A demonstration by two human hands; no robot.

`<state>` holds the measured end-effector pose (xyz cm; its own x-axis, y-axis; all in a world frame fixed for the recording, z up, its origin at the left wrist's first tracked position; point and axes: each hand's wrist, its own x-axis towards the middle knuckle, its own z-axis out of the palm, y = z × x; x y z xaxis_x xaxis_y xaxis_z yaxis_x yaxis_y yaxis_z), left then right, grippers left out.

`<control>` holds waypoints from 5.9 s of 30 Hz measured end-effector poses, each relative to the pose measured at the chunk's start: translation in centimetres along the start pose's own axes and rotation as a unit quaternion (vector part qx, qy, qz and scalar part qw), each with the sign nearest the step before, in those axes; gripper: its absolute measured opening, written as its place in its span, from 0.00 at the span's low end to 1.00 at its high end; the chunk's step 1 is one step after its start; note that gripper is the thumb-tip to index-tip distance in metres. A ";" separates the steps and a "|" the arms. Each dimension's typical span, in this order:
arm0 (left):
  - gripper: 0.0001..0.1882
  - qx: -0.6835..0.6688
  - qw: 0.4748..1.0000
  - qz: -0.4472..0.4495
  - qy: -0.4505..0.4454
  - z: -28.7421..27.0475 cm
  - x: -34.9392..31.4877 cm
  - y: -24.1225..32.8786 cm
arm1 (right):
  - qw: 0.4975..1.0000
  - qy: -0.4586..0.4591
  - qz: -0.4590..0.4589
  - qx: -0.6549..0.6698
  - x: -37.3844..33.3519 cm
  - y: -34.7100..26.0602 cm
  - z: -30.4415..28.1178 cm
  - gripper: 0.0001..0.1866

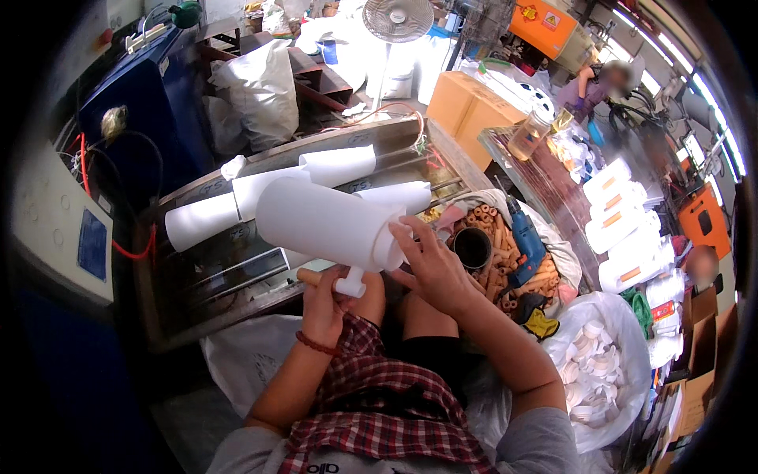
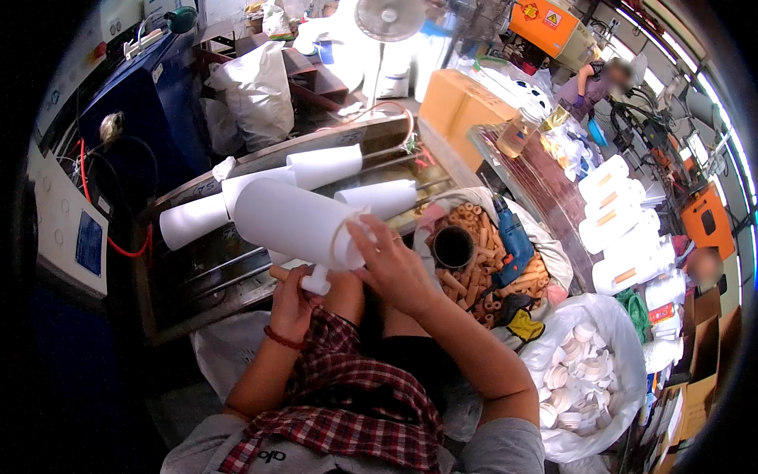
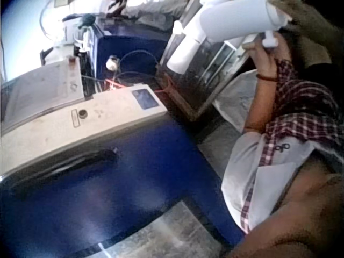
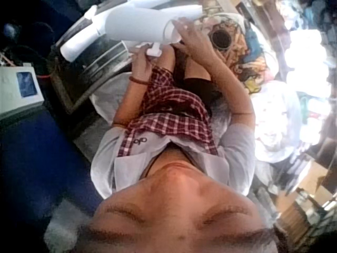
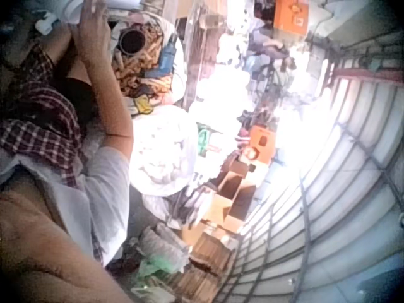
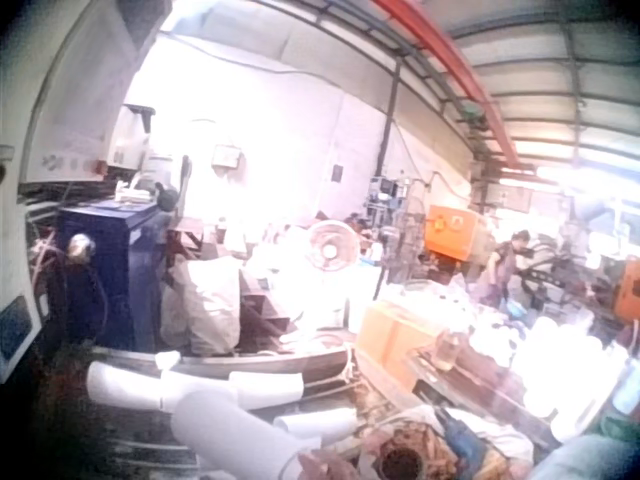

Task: The person assembles white plastic cone-shaped components by inserting wooden handles using a hand drill and cleaning the surfaces with a yellow sponge.

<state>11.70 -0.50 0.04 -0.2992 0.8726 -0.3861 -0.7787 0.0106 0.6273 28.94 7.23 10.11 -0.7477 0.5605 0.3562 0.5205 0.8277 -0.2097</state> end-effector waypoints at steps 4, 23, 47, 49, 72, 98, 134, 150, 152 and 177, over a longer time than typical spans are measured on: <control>0.09 -0.003 1.000 -0.020 -0.012 0.2 -0.3 0.7 | 0.982 0.024 -0.148 -0.111 0.5 1.8 0.2 0.35; 0.10 0.025 0.999 0.046 0.017 -0.6 0.2 0.2 | 0.970 0.030 0.077 0.229 0.2 -0.6 0.0 0.45; 0.16 0.295 0.944 0.046 -0.138 -3.3 0.7 5.1 | 0.739 -0.082 0.311 0.592 -10.9 2.6 0.9 0.27; 0.14 0.346 0.916 -0.037 -0.198 -2.7 0.7 6.0 | 0.734 0.122 0.351 0.569 -15.5 7.7 0.3 0.24; 0.11 0.703 0.349 0.385 -0.485 20.4 16.4 -16.7 | 0.411 0.376 0.479 0.679 -22.7 32.7 2.1 0.24; 0.13 0.323 0.924 -0.119 -0.167 7.3 16.3 -7.9 | 0.425 0.348 0.496 0.673 -27.6 11.3 1.5 0.19; 0.11 0.231 0.944 -0.164 -0.169 6.2 16.7 -9.0 | 0.475 0.193 0.487 0.707 -28.6 13.2 4.7 0.29; 0.11 0.310 0.924 -0.122 -0.185 6.1 16.0 -8.6 | 0.465 0.191 0.518 0.693 -28.5 13.1 4.6 0.33; 0.12 0.320 0.920 -0.123 -0.192 6.3 16.0 -8.4 | 0.468 0.186 0.518 0.691 -28.5 13.0 4.5 0.33; 0.21 0.746 0.573 0.004 -0.339 1.6 9.3 5.0 | 0.498 0.138 0.482 0.707 -31.5 15.0 6.0 0.31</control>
<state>5.96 8.45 0.66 0.3766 0.8596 -0.3453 0.7112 -0.0295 0.7023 57.83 2.11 -9.73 -0.2449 0.8533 -0.4603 -0.3748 -0.5212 -0.7668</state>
